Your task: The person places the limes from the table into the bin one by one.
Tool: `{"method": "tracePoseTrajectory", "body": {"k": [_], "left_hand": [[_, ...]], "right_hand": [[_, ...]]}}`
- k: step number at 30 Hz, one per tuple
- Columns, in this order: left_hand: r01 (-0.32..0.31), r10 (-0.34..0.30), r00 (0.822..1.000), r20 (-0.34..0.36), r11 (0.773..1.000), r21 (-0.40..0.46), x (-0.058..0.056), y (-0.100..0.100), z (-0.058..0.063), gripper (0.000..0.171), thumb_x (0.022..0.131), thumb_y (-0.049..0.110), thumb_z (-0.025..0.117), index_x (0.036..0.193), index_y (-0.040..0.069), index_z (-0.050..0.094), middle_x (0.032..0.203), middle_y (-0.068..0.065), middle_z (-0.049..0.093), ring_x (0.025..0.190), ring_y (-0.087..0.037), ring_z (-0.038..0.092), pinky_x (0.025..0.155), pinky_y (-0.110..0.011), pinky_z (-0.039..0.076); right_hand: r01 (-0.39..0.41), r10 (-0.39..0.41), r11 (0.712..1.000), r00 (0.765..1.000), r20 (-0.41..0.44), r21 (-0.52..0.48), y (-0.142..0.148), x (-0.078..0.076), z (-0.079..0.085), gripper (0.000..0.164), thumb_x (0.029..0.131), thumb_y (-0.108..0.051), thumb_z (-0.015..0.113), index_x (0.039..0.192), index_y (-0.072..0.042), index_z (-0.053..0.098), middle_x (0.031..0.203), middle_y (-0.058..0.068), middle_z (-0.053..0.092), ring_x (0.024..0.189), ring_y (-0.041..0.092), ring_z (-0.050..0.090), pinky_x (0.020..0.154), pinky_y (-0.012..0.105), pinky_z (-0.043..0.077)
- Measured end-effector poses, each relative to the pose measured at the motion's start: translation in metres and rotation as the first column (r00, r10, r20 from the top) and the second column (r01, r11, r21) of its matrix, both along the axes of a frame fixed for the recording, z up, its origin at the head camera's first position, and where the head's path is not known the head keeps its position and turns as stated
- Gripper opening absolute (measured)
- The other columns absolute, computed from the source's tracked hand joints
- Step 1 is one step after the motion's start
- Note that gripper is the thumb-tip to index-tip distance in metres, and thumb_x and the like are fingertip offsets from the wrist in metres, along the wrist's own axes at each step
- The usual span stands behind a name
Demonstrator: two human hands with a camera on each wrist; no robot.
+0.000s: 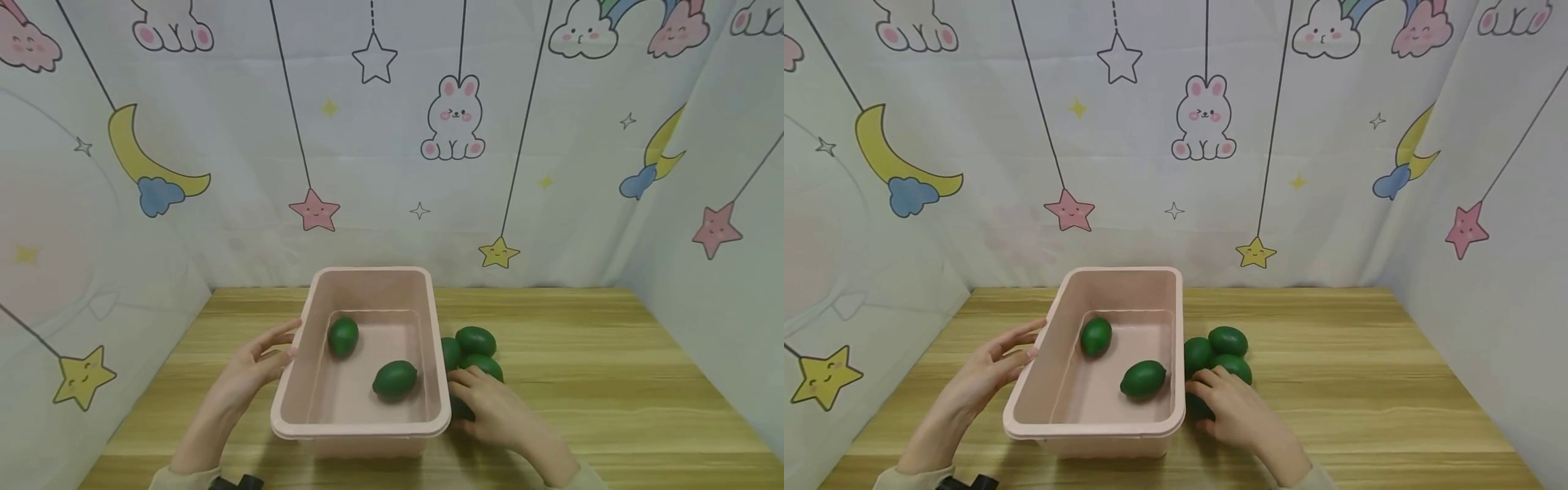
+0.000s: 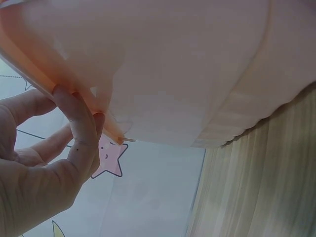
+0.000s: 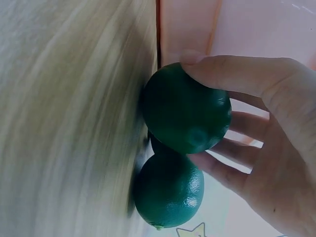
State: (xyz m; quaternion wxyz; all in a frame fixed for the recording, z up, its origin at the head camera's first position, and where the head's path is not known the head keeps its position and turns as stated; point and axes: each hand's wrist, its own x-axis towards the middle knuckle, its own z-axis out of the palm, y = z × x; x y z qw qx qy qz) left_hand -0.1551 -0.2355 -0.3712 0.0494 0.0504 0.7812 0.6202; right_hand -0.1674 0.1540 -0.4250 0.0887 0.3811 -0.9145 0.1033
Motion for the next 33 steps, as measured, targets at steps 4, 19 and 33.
{"method": "tracePoseTrajectory", "body": {"k": [4, 19, 33], "left_hand": [[0.003, -0.003, 1.000, 0.006, 1.000, 0.002, 0.0003, -0.0004, 0.0002, 0.058, 0.096, 0.025, 0.059, 0.148, 0.013, 0.036, 0.141, -0.020, 0.043, 0.105, 0.000, 0.061, 0.088, -0.026, 0.050], [-0.001, 0.001, 1.000, 0.007, 1.000, 0.000, 0.0003, -0.0014, -0.0011, 0.058, 0.096, 0.025, 0.059, 0.148, 0.013, 0.037, 0.142, -0.020, 0.042, 0.106, 0.000, 0.060, 0.088, -0.026, 0.050], [0.004, -0.004, 1.000, 0.004, 1.000, 0.001, -0.0004, 0.0000, -0.0004, 0.058, 0.096, 0.025, 0.059, 0.148, 0.013, 0.037, 0.142, -0.020, 0.043, 0.108, -0.002, 0.059, 0.089, -0.026, 0.050]], "right_hand": [[0.002, -0.002, 1.000, 0.999, 0.038, 0.011, 0.0000, 0.0020, 0.0004, 0.052, 0.072, -0.032, 0.082, 0.119, -0.018, 0.064, 0.122, -0.003, 0.060, 0.110, 0.017, 0.055, 0.092, 0.036, 0.052], [0.012, -0.018, 0.999, 0.991, 0.134, 0.043, -0.0004, 0.0037, 0.0003, 0.063, 0.070, -0.032, 0.084, 0.125, -0.015, 0.060, 0.126, 0.003, 0.058, 0.118, 0.026, 0.057, 0.094, 0.043, 0.051], [0.007, -0.009, 1.000, 0.991, 0.134, 0.012, 0.0041, 0.0036, -0.0001, 0.062, 0.070, -0.031, 0.084, 0.125, -0.014, 0.060, 0.122, 0.000, 0.058, 0.112, 0.021, 0.058, 0.092, 0.041, 0.052]]}}
